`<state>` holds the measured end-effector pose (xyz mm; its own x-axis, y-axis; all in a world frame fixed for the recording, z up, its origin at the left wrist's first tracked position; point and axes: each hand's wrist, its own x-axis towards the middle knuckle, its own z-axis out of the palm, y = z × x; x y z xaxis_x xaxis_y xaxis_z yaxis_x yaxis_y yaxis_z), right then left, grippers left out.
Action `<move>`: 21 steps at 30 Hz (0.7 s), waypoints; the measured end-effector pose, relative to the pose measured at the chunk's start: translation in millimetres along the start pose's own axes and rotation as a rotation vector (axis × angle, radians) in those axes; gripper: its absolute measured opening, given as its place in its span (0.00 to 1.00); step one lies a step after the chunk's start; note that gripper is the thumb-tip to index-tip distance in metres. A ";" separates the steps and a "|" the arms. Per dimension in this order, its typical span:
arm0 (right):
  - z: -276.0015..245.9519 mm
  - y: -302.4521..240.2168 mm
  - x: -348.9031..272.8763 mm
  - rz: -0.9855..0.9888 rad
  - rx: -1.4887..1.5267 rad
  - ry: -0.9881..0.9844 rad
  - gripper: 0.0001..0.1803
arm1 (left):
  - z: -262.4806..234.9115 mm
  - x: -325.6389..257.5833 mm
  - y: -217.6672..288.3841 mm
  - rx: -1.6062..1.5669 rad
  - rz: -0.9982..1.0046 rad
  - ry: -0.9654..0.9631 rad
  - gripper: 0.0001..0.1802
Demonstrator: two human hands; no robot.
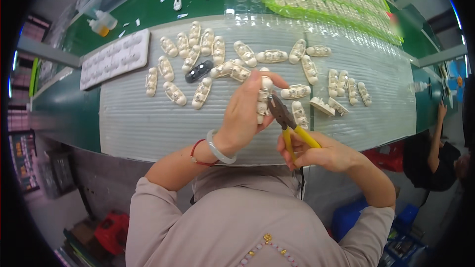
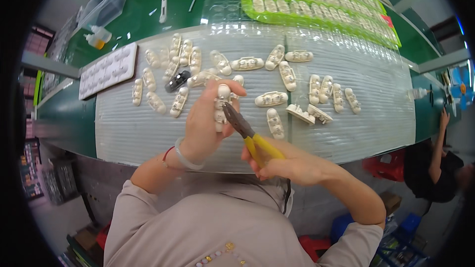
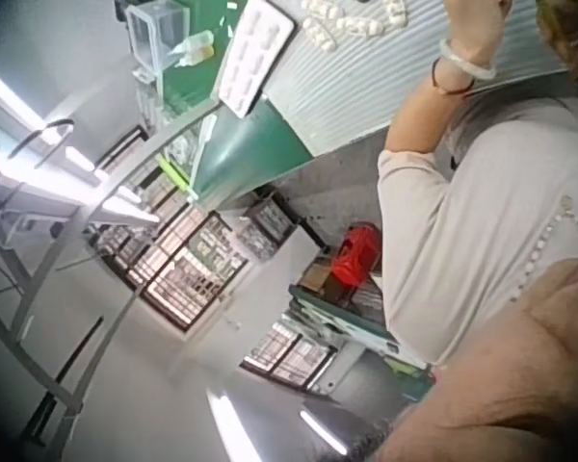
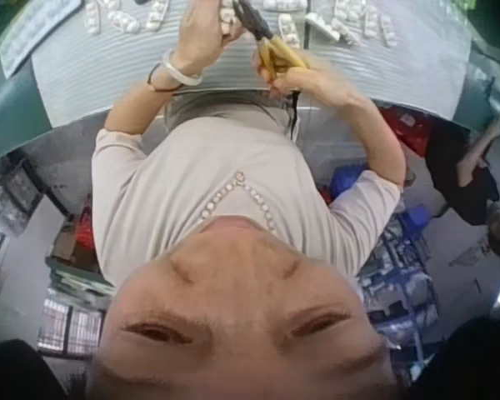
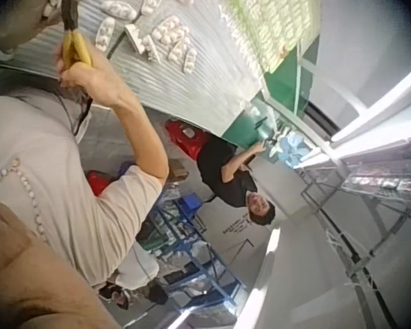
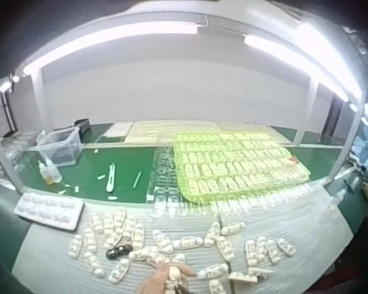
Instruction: The person uses yellow-handled pliers to manipulate small white plastic components on a green workbench. They repeatedly pick up individual units, use the pliers to adjust or trim parts, and place them back on the table. A small blue fan is briefly handled and placed on the table before the person resumes the repetitive assembly task.
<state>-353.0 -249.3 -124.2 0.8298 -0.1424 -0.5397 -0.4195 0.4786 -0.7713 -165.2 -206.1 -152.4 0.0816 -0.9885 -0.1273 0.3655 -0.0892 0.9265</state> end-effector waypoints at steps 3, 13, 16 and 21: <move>0.1 2.0 4.2 0.024 -0.029 0.027 0.22 | -4.7 -1.2 -5.0 -0.145 -0.044 -0.026 0.28; -2.3 -5.6 -19.2 -0.264 -0.747 0.614 0.27 | -5.5 3.2 -5.2 -0.135 -0.027 0.021 0.30; 1.4 0.6 -11.6 -0.367 -1.299 0.882 0.34 | -8.5 3.9 -6.4 -0.114 -0.005 -0.017 0.30; -6.5 9.8 -13.5 -0.413 -1.644 1.105 0.33 | -15.6 6.6 1.3 -0.059 -0.023 -0.084 0.25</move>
<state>-370.7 -248.3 -126.6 0.6757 -0.6849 0.2726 -0.7012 -0.7113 -0.0488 -149.7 -210.8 -157.5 -0.0048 -0.9933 -0.1157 0.4203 -0.1070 0.9011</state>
